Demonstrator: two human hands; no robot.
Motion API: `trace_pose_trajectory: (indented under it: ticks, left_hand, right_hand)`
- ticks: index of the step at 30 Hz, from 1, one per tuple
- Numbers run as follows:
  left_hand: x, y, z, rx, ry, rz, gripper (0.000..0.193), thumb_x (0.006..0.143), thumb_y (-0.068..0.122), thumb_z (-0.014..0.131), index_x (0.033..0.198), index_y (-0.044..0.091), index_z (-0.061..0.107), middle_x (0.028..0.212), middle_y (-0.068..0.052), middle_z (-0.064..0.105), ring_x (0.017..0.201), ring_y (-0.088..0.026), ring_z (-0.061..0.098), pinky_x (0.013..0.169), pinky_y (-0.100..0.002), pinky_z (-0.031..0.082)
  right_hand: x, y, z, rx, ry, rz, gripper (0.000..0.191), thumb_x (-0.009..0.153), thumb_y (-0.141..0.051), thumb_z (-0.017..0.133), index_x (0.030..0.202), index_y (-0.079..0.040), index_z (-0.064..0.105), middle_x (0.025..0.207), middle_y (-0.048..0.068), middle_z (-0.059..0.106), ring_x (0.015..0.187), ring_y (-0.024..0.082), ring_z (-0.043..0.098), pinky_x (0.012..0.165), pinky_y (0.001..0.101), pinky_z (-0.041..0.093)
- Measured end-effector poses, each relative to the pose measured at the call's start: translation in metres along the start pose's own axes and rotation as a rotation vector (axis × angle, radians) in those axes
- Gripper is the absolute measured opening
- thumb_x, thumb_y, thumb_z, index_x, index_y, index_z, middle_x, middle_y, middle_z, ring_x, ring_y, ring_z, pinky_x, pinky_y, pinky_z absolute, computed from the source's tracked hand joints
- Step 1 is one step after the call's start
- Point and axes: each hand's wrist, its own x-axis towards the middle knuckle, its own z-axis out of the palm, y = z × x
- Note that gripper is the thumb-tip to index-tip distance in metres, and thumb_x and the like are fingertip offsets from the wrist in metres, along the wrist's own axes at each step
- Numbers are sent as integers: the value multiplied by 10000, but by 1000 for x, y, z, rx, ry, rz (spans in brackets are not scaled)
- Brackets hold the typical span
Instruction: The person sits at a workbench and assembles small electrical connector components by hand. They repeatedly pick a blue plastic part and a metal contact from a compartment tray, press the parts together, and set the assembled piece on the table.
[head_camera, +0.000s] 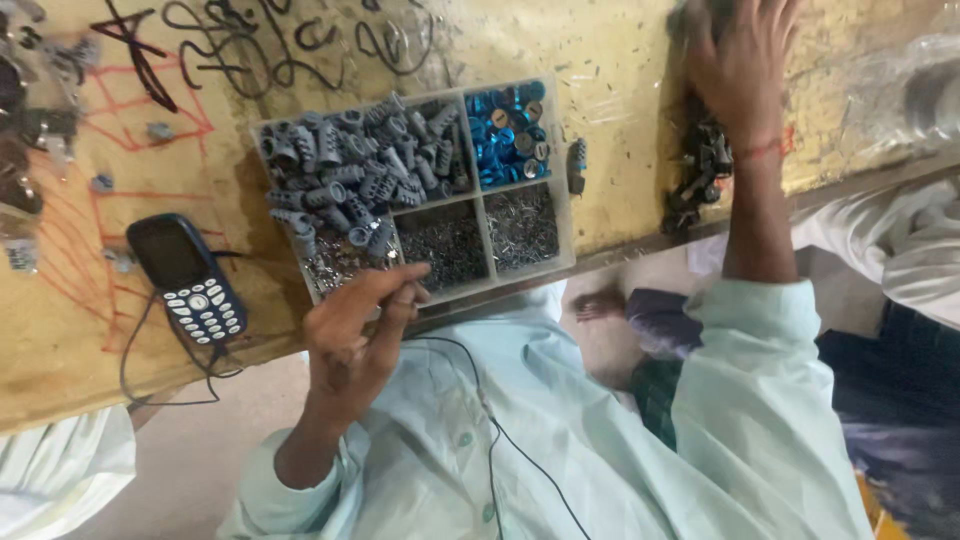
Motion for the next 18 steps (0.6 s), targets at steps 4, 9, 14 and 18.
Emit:
trace_pose_trajectory:
  ticks: [4, 9, 14, 18]
  left_hand:
    - [0, 1, -5, -13, 21, 61, 170, 1016, 35, 629, 1152, 33, 731, 902, -66, 735, 802, -115, 726, 696, -235, 579]
    - [-6, 3, -11, 1, 31, -58, 181, 1008, 7, 642, 1167, 33, 724, 902, -79, 722, 783, -148, 709, 686, -265, 568]
    - [-4, 22, -33, 625, -26, 99, 212, 931, 91, 718, 1138, 46, 706, 974, -132, 711, 845, -300, 696, 718, -403, 542]
    - [3, 20, -39, 836, -145, 11, 191, 930, 162, 701, 1081, 52, 667, 906, -133, 660, 839, -340, 672, 660, -469, 517]
  right_hand:
    - [-83, -13, -27, 311, -189, 78, 416, 1163, -282, 578, 1490, -35, 501, 1461, 266, 447, 1359, 454, 432, 1130, 527, 395]
    - [-145, -61, -30, 431, 27, 612, 598, 1204, -385, 402, 1656, -15, 273, 1651, 243, 337, 1412, 423, 419, 1236, 512, 385]
    - [-143, -75, 2, 524, -11, 496, 657, 1241, -462, 402, 1629, 15, 172, 1732, 278, 149, 1649, 446, 212, 1375, 537, 271]
    - [-98, -33, 9, 297, 96, 503, 587, 1218, -449, 347, 1662, -67, 379, 1700, 271, 231, 1608, 441, 256, 1318, 559, 272]
